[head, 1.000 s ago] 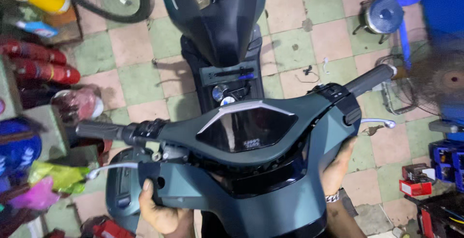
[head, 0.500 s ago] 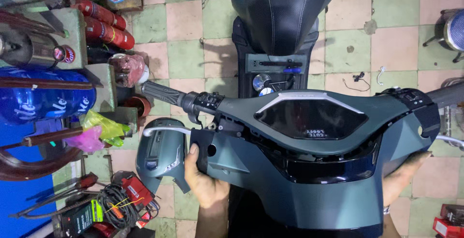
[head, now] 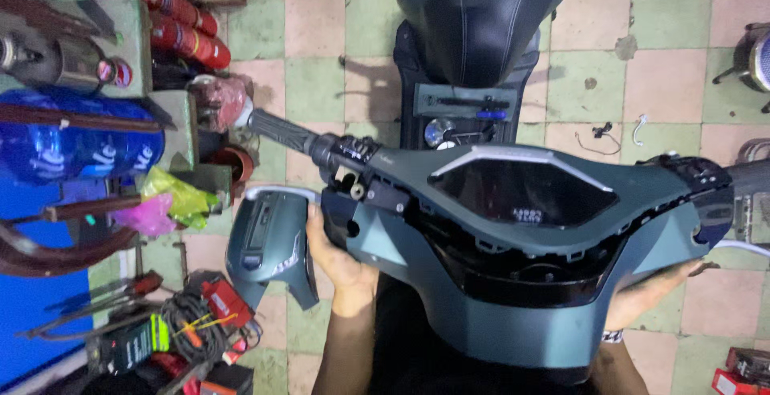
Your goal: The person aligns and installs the front body panel onto a scooter, using a screwdriver to fasten screws into the panel and frame while holding it in place by hand.
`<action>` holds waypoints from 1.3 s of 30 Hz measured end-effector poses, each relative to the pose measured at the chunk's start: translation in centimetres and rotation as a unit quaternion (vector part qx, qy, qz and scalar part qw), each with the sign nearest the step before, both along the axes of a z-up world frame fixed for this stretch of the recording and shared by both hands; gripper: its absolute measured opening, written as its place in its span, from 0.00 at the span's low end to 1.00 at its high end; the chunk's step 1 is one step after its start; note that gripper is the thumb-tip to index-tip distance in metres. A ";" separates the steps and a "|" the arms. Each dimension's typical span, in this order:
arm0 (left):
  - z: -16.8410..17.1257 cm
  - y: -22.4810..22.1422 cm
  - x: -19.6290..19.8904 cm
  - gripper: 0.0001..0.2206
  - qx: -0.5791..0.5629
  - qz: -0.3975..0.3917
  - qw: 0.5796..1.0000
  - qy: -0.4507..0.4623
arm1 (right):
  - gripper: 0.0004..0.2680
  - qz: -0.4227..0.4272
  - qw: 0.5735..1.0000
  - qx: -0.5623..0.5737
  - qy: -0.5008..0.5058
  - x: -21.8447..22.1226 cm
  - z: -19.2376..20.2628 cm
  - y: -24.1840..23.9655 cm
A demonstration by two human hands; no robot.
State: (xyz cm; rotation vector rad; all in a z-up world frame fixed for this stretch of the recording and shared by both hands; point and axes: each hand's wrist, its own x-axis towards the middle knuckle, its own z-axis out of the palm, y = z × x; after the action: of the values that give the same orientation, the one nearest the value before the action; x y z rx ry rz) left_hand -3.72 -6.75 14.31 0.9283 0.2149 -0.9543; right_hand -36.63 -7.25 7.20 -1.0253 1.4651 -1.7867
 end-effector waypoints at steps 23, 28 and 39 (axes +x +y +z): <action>0.9 -1.4 3.0 0.09 0.143 -0.099 0.881 -0.440 | 0.30 0.041 0.962 0.253 -0.096 -1.4 1.4 2.2; 0.7 -2.6 4.4 0.09 0.227 -0.106 0.762 -0.598 | 0.30 0.053 0.975 0.203 -0.066 -1.3 0.0 3.0; 9.5 0.9 -2.8 0.36 -0.124 -0.338 0.547 -0.756 | 0.34 -0.084 0.831 0.550 -0.008 2.4 7.3 1.3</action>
State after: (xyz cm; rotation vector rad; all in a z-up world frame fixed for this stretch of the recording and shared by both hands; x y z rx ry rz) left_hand -6.51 -5.87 23.84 1.2767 -1.8575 -0.4875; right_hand -34.26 -5.93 14.51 -0.2593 2.1631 -0.7169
